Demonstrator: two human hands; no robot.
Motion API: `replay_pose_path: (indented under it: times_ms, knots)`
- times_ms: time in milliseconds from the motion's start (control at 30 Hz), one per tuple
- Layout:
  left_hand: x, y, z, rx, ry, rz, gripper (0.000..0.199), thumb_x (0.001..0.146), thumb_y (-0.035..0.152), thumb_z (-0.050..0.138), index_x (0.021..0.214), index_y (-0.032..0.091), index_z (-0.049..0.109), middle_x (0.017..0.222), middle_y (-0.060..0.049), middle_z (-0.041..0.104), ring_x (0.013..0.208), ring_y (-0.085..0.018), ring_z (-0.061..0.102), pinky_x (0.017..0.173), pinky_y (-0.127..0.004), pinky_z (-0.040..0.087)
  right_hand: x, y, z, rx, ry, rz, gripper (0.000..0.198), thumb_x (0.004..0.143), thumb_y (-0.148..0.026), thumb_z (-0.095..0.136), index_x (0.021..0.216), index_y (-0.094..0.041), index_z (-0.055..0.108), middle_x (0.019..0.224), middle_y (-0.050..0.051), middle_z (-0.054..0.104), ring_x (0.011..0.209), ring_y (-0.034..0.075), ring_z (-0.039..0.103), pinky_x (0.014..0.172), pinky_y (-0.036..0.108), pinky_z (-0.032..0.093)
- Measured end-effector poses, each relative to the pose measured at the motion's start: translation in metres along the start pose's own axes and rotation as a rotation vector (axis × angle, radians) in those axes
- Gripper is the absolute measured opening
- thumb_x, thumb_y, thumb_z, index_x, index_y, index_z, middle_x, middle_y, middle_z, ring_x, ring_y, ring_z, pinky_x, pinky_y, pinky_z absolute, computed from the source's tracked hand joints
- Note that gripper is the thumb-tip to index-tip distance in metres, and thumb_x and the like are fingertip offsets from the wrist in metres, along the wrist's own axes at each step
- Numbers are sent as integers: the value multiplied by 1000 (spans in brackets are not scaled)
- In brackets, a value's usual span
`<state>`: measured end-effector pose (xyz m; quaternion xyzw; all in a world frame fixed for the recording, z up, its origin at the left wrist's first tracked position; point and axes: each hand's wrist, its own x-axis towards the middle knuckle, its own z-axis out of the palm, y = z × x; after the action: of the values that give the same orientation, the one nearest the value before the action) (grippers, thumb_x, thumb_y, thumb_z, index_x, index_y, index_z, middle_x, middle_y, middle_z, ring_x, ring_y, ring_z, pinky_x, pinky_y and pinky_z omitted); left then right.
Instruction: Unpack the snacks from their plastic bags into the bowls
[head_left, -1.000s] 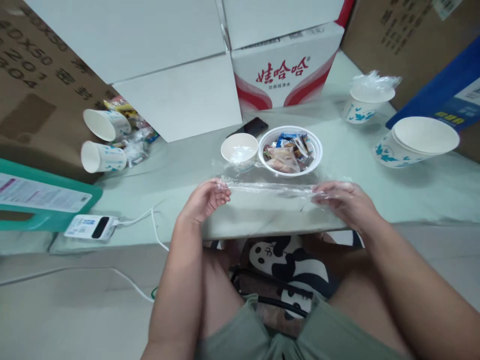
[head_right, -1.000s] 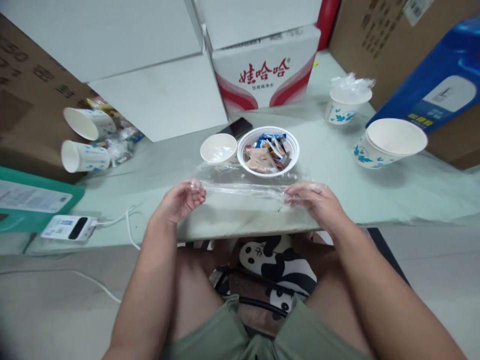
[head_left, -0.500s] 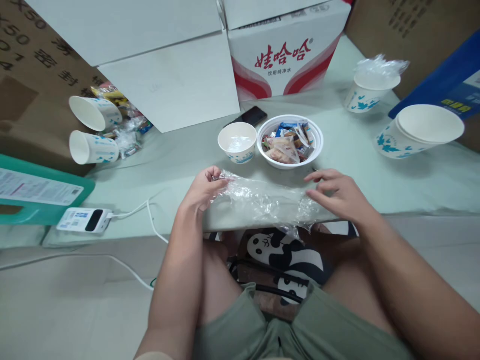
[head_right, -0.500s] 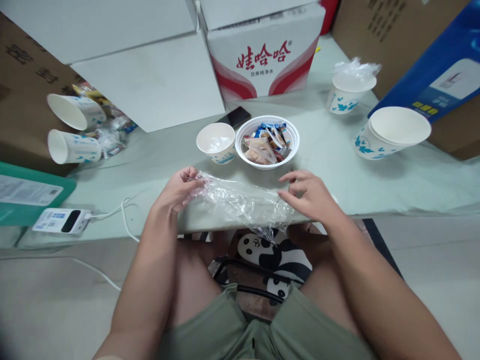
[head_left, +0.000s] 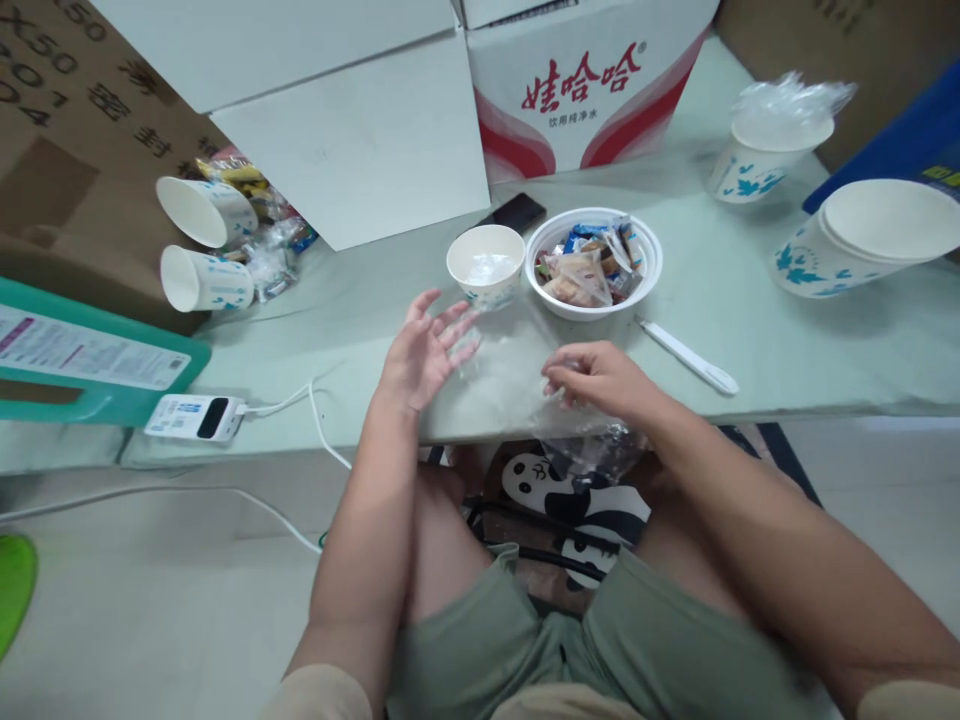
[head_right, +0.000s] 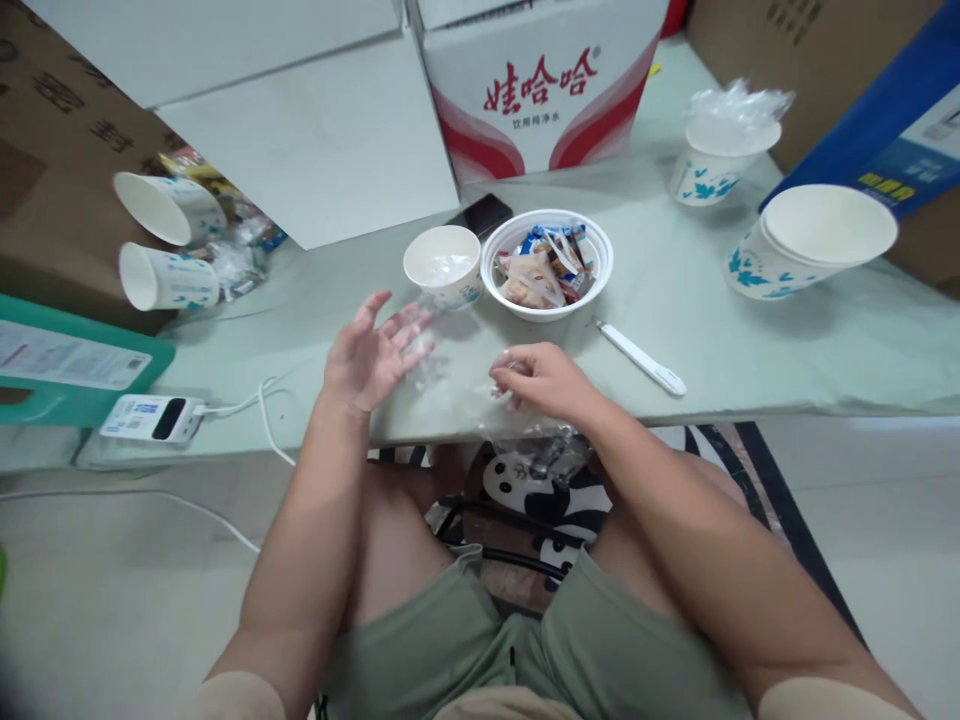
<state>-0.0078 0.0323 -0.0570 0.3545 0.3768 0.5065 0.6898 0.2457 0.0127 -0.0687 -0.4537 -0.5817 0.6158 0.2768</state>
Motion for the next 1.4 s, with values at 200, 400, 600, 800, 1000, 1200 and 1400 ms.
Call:
replay_pose_path:
  times_ms: [200, 400, 600, 800, 1000, 1200, 1400]
  knots:
    - [6, -35, 38, 285, -286, -196, 45, 67, 40, 89, 100, 17, 69, 106, -9, 75, 95, -20, 72, 79, -29, 56, -1, 11, 13, 312, 298, -71, 50, 68, -61, 80, 79, -24, 48, 66, -2, 66, 61, 16, 67, 57, 29, 53]
    - [11, -29, 39, 500, -178, -131, 33, 77, 43, 79, 91, 19, 61, 60, 5, 63, 48, -10, 60, 46, -20, 43, -5, 14, 3, 249, 271, -34, 47, 73, -58, 78, 84, -26, 46, 64, -3, 67, 54, 17, 65, 55, 31, 54]
    - [8, -28, 33, 356, -128, -124, 31, 72, 40, 81, 88, 21, 62, 58, 6, 58, 45, -10, 55, 44, -21, 44, -6, 14, -6, 358, 250, -89, 37, 75, -52, 75, 95, -26, 58, 78, 0, 73, 53, 14, 65, 51, 28, 50]
    - [14, -26, 38, 284, -6, -152, 16, 74, 31, 66, 66, 17, 63, 67, -1, 63, 56, -11, 59, 59, -27, 53, -6, 17, -11, 383, 167, -166, 32, 77, -49, 58, 72, -19, 71, 90, 9, 73, 75, 20, 69, 66, 35, 54]
    - [18, -31, 31, 622, 76, -4, 20, 70, 29, 73, 64, 18, 58, 59, 2, 55, 53, -9, 46, 51, -22, 35, 0, 17, -16, 131, 475, -143, 18, 76, -40, 61, 79, -23, 66, 93, 4, 67, 91, 19, 63, 79, 34, 53]
    - [12, -31, 27, 933, 141, 266, 38, 69, 5, 60, 101, 22, 68, 102, -3, 62, 71, -13, 56, 67, -27, 47, 7, 17, -11, 320, 499, -97, 22, 69, -26, 54, 91, -25, 50, 91, -1, 59, 77, 13, 60, 67, 27, 51]
    - [-17, -52, 68, 1220, -186, 586, 46, 82, 5, 51, 109, 34, 75, 130, -3, 52, 74, -12, 46, 75, -29, 47, 9, 11, -3, 240, 549, -131, 30, 65, -14, 48, 92, -26, 50, 94, 0, 58, 77, 14, 60, 62, 27, 49]
